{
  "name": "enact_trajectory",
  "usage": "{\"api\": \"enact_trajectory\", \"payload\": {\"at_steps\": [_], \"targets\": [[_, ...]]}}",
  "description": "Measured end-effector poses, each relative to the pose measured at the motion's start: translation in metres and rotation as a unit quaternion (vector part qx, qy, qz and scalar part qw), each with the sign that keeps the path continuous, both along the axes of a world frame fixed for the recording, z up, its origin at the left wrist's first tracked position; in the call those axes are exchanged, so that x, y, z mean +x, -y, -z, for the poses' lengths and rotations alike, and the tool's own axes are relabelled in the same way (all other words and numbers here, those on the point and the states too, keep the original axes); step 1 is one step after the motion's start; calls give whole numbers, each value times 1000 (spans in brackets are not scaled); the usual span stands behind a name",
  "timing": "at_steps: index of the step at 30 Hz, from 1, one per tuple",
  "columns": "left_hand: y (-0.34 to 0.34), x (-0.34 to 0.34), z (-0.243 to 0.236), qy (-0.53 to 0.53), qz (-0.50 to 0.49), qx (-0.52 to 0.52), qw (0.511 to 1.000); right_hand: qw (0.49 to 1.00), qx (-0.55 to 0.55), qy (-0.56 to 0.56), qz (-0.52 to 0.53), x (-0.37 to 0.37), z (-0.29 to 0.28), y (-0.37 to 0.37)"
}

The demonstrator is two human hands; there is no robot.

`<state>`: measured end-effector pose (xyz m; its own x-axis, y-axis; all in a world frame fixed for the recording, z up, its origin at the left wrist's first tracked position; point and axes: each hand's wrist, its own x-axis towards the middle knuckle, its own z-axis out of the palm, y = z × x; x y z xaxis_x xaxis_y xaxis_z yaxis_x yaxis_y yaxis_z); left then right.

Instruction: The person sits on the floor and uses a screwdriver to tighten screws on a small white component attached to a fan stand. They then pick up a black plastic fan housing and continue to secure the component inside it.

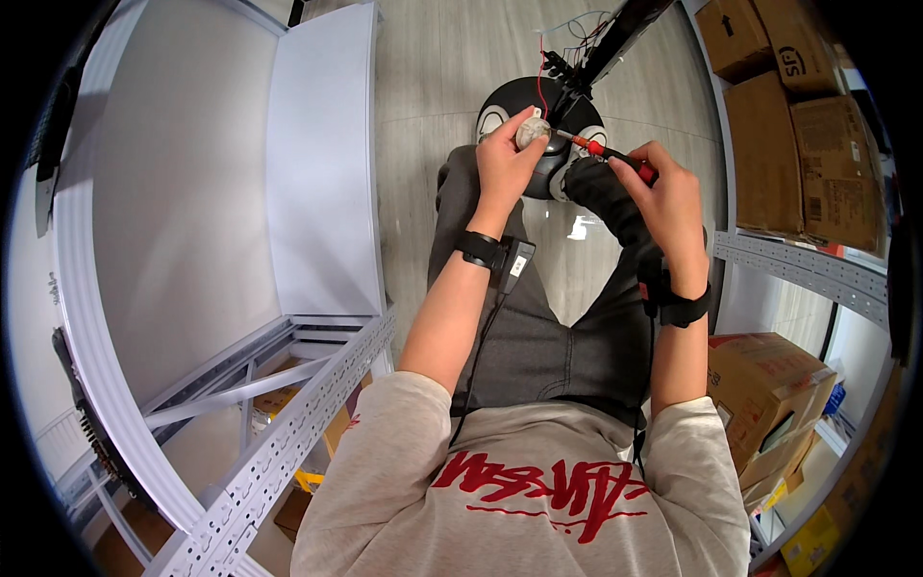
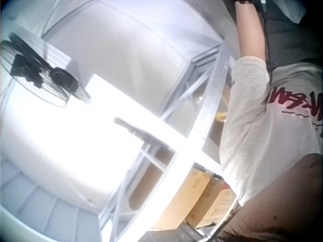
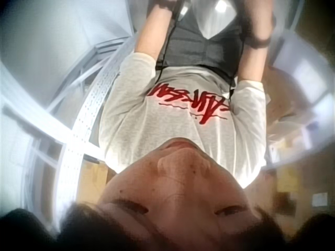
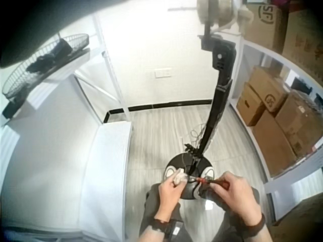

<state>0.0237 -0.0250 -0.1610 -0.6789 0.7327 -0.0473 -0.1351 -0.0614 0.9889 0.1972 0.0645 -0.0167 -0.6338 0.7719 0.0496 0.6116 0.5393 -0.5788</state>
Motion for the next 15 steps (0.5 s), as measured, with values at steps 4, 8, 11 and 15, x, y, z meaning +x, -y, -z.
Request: {"api": "enact_trajectory", "payload": {"at_steps": [4, 8, 11, 15], "targets": [[1, 0, 0, 10, 10, 4, 1000, 997, -46, 56, 35, -2, -2, -8], [0, 1, 0, -2, 3, 9, 1000, 1000, 14, 22, 8, -5, -4, -5], [0, 1, 0, -3, 3, 6, 1000, 1000, -2, 9, 10, -3, 1, -6], [1, 1, -4, 12, 0, -3, 1000, 993, -41, 103, 34, -6, 1, -4]]}}
